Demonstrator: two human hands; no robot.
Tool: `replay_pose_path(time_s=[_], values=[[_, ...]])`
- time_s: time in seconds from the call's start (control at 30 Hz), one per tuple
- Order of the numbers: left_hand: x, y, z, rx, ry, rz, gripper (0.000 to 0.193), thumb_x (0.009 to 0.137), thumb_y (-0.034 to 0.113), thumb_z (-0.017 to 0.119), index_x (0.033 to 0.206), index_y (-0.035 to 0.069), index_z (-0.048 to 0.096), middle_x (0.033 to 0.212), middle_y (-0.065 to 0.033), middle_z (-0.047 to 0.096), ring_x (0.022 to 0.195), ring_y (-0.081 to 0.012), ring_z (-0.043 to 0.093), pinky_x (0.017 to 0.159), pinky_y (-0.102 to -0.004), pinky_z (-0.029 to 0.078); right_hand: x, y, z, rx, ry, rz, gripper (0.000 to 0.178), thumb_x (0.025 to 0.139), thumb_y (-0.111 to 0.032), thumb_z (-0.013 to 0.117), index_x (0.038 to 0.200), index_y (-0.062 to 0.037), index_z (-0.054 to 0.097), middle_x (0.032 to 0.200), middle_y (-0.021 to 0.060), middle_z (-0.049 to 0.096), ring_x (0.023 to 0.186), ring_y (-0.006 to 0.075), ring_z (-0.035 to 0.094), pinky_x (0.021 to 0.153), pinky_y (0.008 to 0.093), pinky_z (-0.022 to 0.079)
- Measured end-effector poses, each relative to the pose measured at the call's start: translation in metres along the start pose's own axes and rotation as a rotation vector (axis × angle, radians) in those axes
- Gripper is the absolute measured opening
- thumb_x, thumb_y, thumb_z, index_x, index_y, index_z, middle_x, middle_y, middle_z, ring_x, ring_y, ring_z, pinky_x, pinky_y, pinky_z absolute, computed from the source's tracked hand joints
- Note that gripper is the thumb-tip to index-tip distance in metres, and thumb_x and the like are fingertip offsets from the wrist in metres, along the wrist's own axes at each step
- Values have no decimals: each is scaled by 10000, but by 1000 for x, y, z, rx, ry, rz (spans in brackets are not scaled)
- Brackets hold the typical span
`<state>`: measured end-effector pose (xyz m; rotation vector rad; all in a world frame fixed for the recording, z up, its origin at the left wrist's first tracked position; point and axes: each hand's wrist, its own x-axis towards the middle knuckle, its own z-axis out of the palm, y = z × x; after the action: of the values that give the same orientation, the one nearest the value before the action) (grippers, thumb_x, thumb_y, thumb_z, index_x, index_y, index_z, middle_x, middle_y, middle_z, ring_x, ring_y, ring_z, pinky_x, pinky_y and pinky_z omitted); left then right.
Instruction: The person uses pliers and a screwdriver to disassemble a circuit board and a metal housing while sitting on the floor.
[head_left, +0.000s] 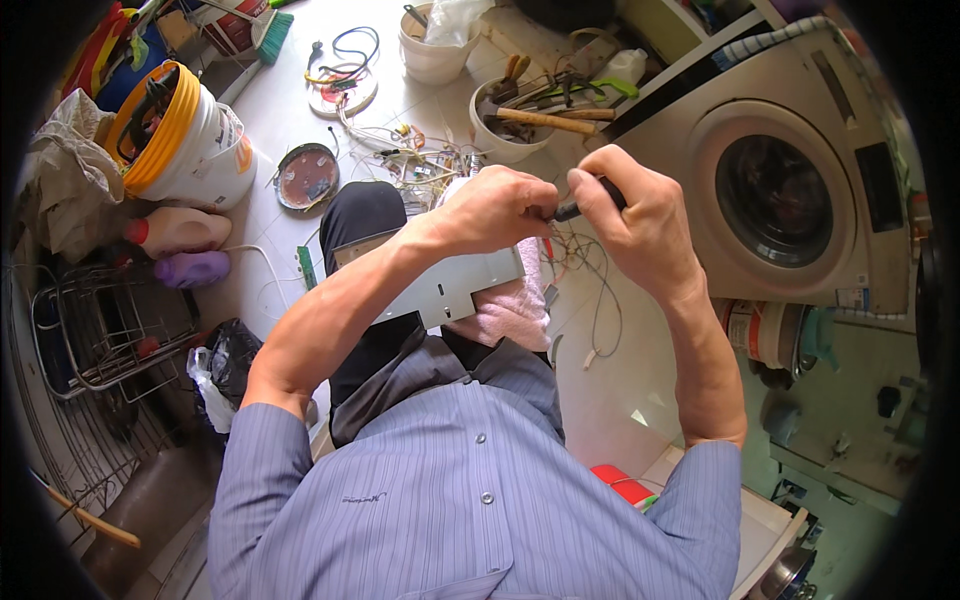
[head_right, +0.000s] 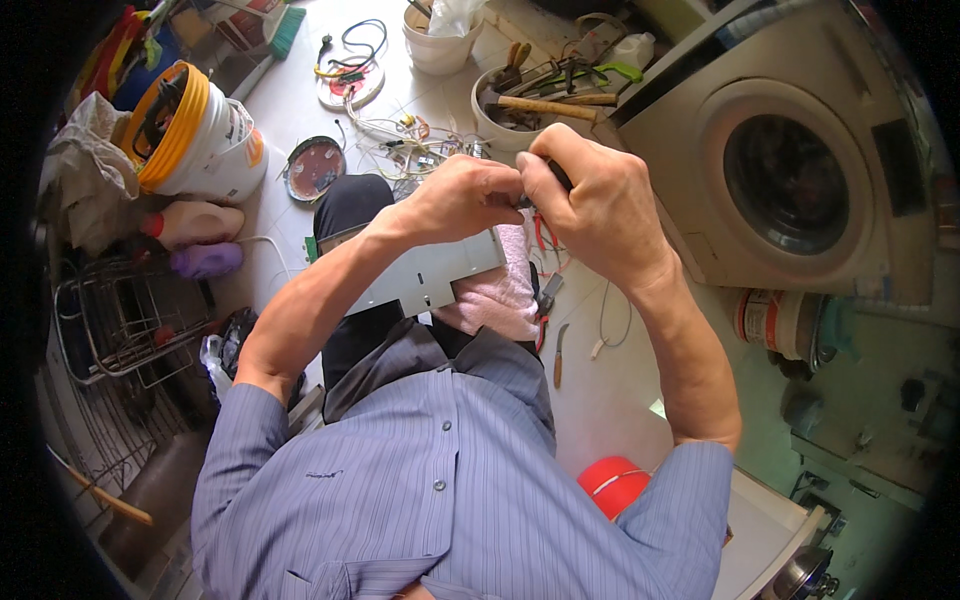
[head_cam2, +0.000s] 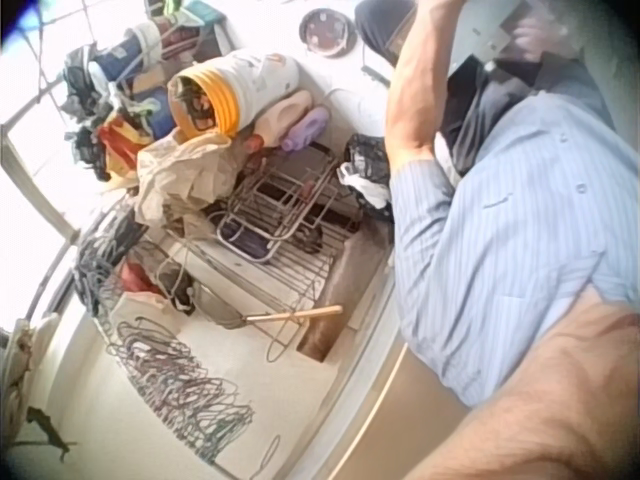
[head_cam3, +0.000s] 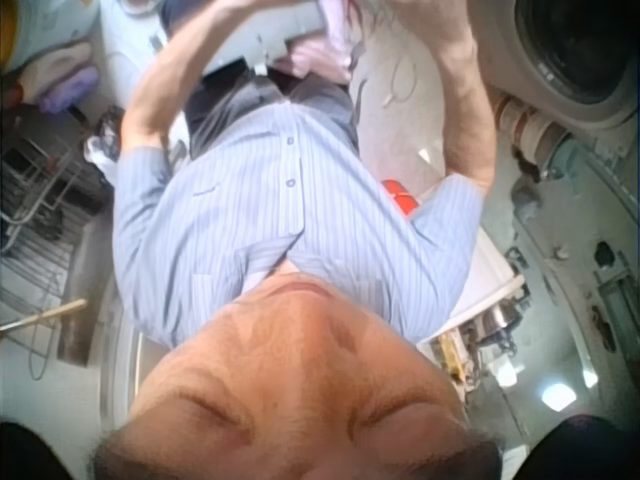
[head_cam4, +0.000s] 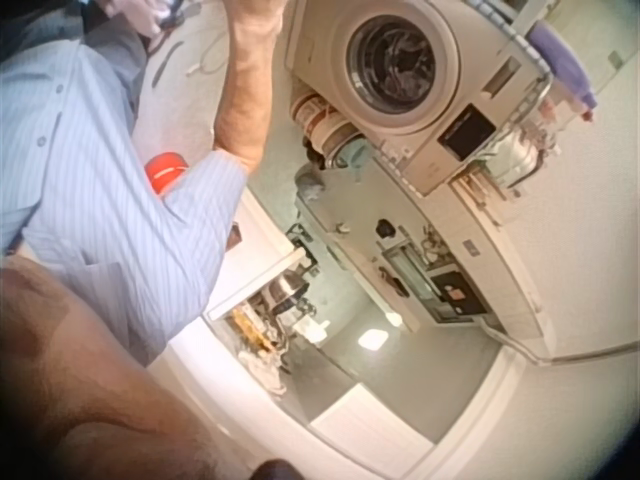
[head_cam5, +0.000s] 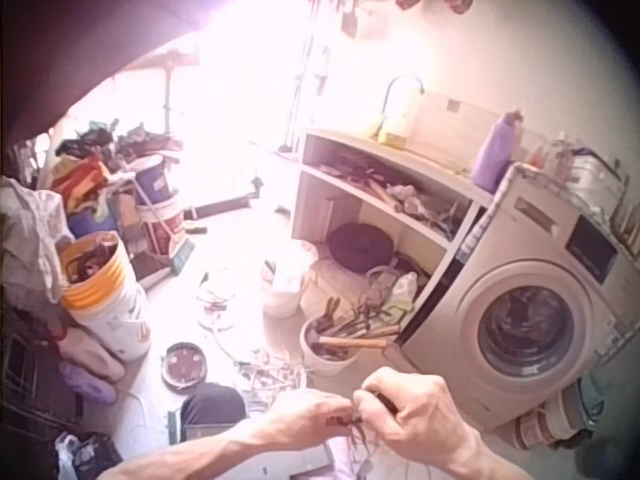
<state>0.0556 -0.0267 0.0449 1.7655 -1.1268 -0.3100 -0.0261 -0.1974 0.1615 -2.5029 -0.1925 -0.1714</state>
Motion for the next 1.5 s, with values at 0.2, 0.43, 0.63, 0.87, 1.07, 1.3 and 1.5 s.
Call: replay_pose_path(time_s=[0.2,0.43,0.63,0.87,1.07,1.3,1.5], values=[[1,-6,-6,100,-138,54,184,886,200,749,896,32,676,811,-189,690,801,-405,672,725,-481,530,-7,7,-7,236,-87,-96,194,880,-120,715,1038,-40,636,967,165,672,920,339,657,768,398,527],[-2,-9,-4,129,-137,0,175,891,229,750,1007,97,756,867,-181,730,844,-392,703,755,-461,565,0,-11,-13,-384,-180,33,217,865,-120,728,1041,-29,640,949,163,662,848,344,641,733,404,524],[1,-4,-3,92,-121,-6,192,814,180,782,976,79,757,846,-175,733,810,-378,713,747,-442,571,-2,-1,-6,-131,141,-376,170,899,-183,731,915,-45,633,766,127,646,732,323,652,663,412,521],[0,-2,-3,53,-80,-26,205,815,164,773,986,53,749,871,-176,740,848,-375,717,757,-441,567,-2,-13,-18,-255,-176,113,249,902,-101,678,1131,-32,611,1015,194,667,918,364,665,802,420,533],[0,-17,-1,125,-216,37,153,877,157,737,961,32,707,860,-160,720,830,-363,703,752,-441,547,-8,10,-17,40,-54,-274,258,915,-137,706,1131,-32,613,902,166,676,741,360,658,695,391,548],[3,-18,2,119,-154,53,145,843,157,761,929,46,726,806,-146,718,779,-359,702,718,-436,549,4,5,-25,-300,-198,119,270,939,-203,707,1117,-25,607,909,165,689,696,353,626,681,382,545],[4,-10,1,104,-157,-34,183,799,166,796,912,43,721,791,-149,715,759,-346,701,698,-424,546,-8,8,-32,-2,-155,-81,253,914,-114,663,1143,-33,593,1070,193,688,911,308,656,795,373,516]])
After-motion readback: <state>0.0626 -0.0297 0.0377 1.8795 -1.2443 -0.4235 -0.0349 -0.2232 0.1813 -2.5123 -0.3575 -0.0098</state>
